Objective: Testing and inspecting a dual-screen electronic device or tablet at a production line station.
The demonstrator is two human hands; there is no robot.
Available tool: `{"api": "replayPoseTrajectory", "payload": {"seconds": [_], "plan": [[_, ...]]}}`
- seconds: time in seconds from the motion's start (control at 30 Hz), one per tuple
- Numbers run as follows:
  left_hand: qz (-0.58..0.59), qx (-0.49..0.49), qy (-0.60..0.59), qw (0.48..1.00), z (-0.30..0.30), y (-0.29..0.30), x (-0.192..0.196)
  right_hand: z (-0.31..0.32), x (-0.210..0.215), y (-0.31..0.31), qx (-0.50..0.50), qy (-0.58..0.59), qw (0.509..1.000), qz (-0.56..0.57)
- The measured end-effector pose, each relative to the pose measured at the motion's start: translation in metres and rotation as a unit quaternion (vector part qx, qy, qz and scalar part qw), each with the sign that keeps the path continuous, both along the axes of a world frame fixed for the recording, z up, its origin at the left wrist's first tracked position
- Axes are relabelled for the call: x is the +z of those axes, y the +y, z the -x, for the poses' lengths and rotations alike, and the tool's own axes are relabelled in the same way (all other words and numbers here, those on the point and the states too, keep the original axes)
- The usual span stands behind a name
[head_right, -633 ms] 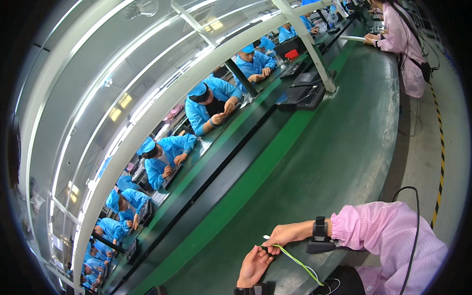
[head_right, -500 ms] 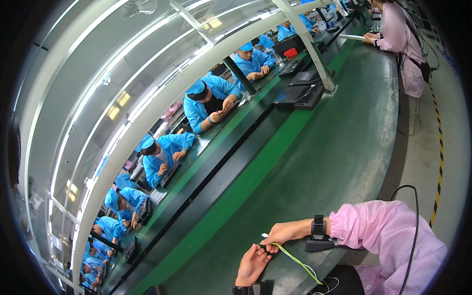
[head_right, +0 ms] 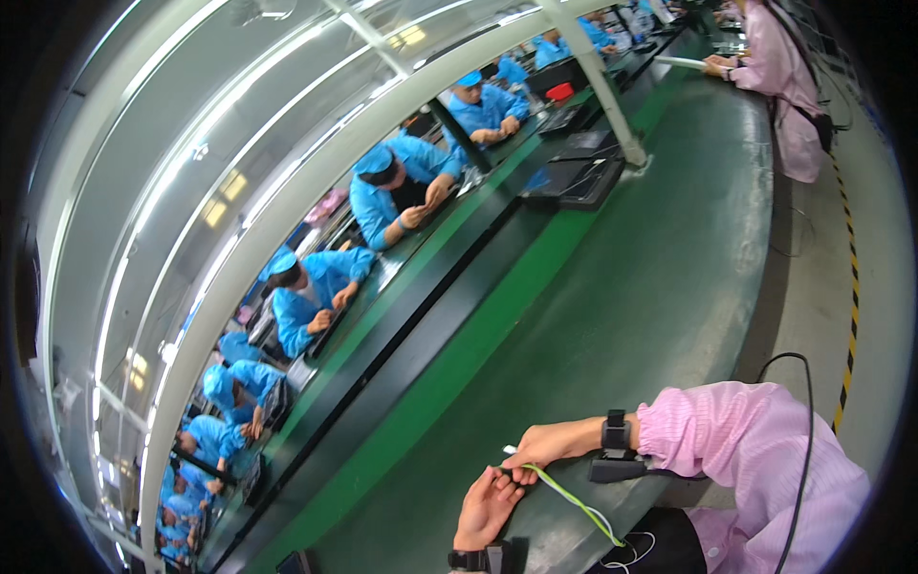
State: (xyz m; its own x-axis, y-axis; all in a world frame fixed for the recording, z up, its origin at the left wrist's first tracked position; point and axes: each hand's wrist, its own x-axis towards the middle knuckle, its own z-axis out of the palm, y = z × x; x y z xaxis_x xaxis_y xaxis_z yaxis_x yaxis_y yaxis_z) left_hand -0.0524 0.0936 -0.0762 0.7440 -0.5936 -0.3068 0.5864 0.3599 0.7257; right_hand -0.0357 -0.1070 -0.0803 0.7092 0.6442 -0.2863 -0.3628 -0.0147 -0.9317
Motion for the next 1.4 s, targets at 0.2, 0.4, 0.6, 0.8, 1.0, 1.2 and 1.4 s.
{"api": "replayPoseTrajectory", "payload": {"seconds": [0.2, 0.4, 0.6, 0.8, 1.0, 1.2, 1.4], "plan": [[-0.003, 0.011, 0.007, 1.0, 0.003, 0.002, 0.003, 0.0, 0.006, 0.003, -0.017, 0.009, 1.0, 0.013], [0.005, 0.014, 0.0, 1.0, 0.002, 0.003, 0.001, 0.001, 0.002, 0.001, -0.015, 0.012, 1.0, -0.006], [0.007, 0.013, 0.001, 1.0, 0.003, 0.002, 0.001, -0.001, -0.001, 0.002, -0.012, 0.0, 1.0, 0.007], [0.002, 0.013, -0.002, 1.0, 0.002, 0.003, 0.0, -0.002, 0.001, 0.0, -0.015, 0.001, 1.0, -0.007], [-0.001, 0.013, 0.002, 1.0, 0.002, 0.002, 0.0, -0.001, 0.002, -0.001, -0.017, 0.007, 1.0, -0.002], [0.008, 0.011, 0.002, 1.0, 0.001, 0.005, -0.003, 0.0, 0.003, 0.003, -0.031, 0.001, 0.999, 0.007], [0.02, -0.003, 0.009, 1.0, -0.001, 0.006, -0.005, -0.002, 0.002, 0.001, -0.021, 0.003, 1.0, 0.008]]}}
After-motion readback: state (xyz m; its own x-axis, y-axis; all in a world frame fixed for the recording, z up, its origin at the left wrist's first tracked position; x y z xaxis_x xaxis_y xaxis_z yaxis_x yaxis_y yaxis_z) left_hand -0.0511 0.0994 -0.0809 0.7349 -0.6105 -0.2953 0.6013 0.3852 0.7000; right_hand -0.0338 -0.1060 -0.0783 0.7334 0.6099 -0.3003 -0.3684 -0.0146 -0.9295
